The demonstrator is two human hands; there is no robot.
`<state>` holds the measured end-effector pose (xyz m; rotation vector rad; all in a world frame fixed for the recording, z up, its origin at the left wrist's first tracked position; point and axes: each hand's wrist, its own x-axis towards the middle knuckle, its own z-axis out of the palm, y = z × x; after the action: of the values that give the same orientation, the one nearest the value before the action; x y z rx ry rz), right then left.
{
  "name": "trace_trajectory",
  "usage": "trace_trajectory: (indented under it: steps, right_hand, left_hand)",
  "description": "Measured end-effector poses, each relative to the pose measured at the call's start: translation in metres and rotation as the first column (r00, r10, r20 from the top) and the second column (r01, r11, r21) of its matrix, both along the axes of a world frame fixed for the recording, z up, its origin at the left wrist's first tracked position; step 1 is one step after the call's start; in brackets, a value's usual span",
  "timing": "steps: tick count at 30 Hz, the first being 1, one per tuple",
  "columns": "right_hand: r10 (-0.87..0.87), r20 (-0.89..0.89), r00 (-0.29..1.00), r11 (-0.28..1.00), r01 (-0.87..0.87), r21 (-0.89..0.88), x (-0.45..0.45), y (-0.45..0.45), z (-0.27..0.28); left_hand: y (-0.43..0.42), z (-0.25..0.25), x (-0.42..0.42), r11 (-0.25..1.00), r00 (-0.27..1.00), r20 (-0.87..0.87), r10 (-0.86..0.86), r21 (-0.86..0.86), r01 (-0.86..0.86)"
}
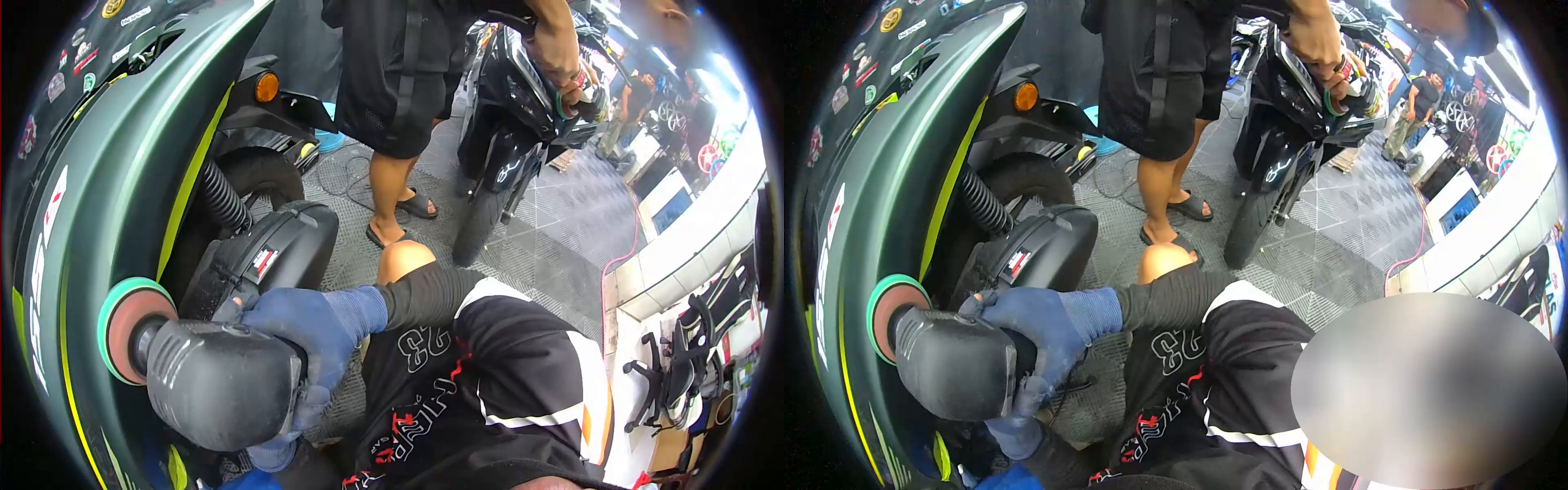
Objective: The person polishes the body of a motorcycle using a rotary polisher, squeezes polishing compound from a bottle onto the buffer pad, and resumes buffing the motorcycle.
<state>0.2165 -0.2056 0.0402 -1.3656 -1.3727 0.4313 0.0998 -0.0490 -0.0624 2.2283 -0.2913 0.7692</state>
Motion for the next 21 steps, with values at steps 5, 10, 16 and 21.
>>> trace_trajectory:
  steps: [5,10,16,21]
  right_hand:
    - [-0.037,0.201,0.979,0.999,0.034,0.019,0.007,-0.011,0.012]
    - [0.065,0.062,0.996,0.997,-0.062,-0.056,0.016,-0.009,0.015]
    - [-0.092,-0.322,0.942,0.990,0.051,-0.134,0.039,-0.022,0.016]
    - [-0.129,-0.175,0.976,0.983,0.149,0.103,0.085,-0.056,-0.027]
  left_hand:
    - [-0.001,-0.006,-0.003,1.000,1.000,0.003,-0.014,0.012,0.014]
    - [-0.003,0.007,0.001,0.997,0.999,0.029,-0.019,0.081,0.016]
    - [-0.015,0.051,0.037,0.978,0.994,0.093,-0.065,0.204,0.045]
    - [-0.044,0.103,0.077,0.874,0.967,-0.166,-0.194,-0.477,0.094]
